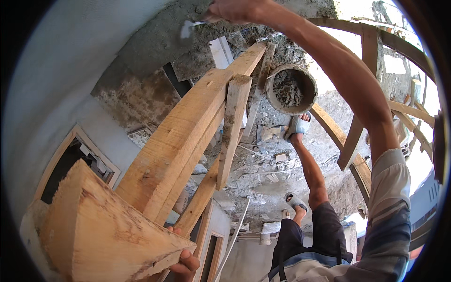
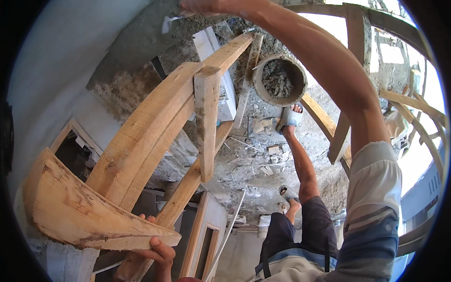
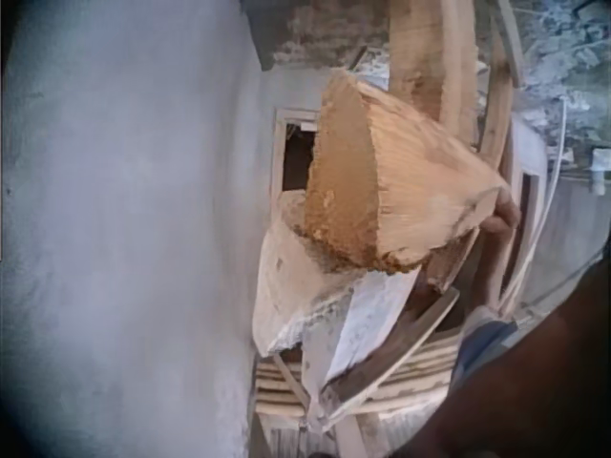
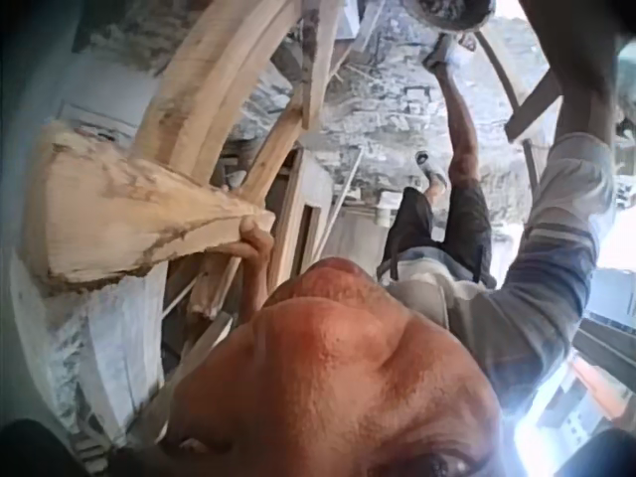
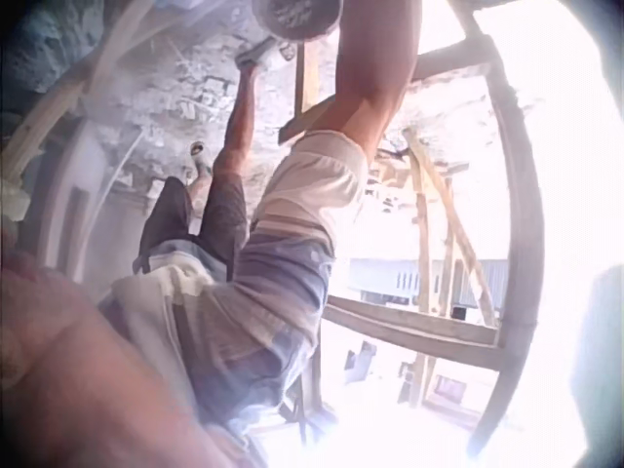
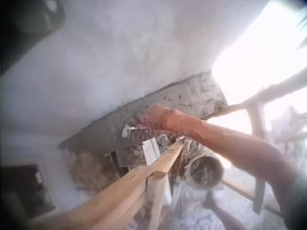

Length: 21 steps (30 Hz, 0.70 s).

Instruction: The person uses a trowel to apply and smooth cement onto a wall next to a wooden ladder in an unfinished room.

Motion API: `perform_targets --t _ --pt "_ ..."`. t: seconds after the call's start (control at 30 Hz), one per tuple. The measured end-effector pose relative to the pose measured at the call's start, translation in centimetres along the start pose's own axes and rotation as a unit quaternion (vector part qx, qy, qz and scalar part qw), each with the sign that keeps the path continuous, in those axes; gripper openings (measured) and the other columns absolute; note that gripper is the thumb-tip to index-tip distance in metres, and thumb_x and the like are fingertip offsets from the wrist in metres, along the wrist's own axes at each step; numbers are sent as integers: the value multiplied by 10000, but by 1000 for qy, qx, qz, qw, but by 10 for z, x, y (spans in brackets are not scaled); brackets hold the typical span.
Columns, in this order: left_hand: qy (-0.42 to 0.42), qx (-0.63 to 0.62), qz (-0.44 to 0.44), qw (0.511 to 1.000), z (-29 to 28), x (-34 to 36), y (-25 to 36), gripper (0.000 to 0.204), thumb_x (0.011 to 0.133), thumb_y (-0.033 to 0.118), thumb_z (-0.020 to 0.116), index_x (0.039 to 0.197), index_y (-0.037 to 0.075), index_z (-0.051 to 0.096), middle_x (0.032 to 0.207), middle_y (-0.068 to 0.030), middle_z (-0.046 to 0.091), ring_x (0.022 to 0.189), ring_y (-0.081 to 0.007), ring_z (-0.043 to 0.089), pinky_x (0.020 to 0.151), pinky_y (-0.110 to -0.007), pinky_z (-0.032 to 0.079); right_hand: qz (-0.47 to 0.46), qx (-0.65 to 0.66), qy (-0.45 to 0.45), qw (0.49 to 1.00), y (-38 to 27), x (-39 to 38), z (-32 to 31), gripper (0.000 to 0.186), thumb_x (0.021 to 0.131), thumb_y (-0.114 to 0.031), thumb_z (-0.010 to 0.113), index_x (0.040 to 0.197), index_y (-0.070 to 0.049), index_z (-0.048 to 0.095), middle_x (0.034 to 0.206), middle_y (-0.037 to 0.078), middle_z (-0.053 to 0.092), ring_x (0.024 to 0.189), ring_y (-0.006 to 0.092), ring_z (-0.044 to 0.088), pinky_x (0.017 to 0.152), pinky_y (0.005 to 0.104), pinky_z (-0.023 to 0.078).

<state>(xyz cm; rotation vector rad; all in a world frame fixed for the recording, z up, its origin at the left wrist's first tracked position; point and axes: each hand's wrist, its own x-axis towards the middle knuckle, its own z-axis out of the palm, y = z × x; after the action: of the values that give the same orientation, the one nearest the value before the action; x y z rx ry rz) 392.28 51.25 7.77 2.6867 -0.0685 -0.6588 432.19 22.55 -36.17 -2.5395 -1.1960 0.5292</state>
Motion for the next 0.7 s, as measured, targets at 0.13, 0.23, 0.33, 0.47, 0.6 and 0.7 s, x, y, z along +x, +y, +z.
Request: perform_targets --t 0.13,0.23,0.33,0.47,0.6,0.7 --pt "57 -75 -56 994 -2 -1 7 866 1080 329 380 1590 -13 -231 1595 -361 160 1311 -392 495 997 -441 537 27 10 7 1000 -87 83 21 259 1030 -190 551 1218 -177 729 1079 82 766 974 247 751 824 436 618" --pt "56 -90 -40 993 9 9 6 872 1081 334 382 1590 -11 -236 1603 -360 140 1322 -395 487 1000 -439 538 90 21 -39 995 -88 69 42 228 969 -207 620 1149 -153 749 1094 70 774 1045 266 744 861 413 603" --pt "29 -51 -70 996 -12 -5 9 871 1082 334 380 1589 -9 -240 1607 -360 131 1328 -395 484 1005 -440 536 75 42 -167 982 -91 50 -5 264 1009 -181 574 1222 -133 721 1212 87 748 1098 268 731 889 435 609" --pt "52 -91 -51 993 -4 4 12 873 1082 326 386 1589 -7 -241 1611 -362 123 1337 -399 477 1008 -448 535 -141 44 218 965 2 -13 22 297 1010 -376 571 1204 -185 691 992 91 759 919 314 734 804 490 559" --pt "83 -96 -43 991 3 9 10 880 1079 310 404 1590 -4 -241 1609 -366 125 1343 -403 474 1010 -459 535 88 63 -69 992 -22 4 23 365 994 -384 602 1269 -161 690 1104 62 762 1062 298 705 928 469 540" --pt "93 -100 -65 989 2 5 14 867 1073 299 426 1593 -22 -189 1596 -369 149 1344 -403 475 1006 -468 536 109 101 -103 983 -37 -38 41 334 957 -352 658 1192 -132 745 1114 77 767 1097 292 703 931 453 554"
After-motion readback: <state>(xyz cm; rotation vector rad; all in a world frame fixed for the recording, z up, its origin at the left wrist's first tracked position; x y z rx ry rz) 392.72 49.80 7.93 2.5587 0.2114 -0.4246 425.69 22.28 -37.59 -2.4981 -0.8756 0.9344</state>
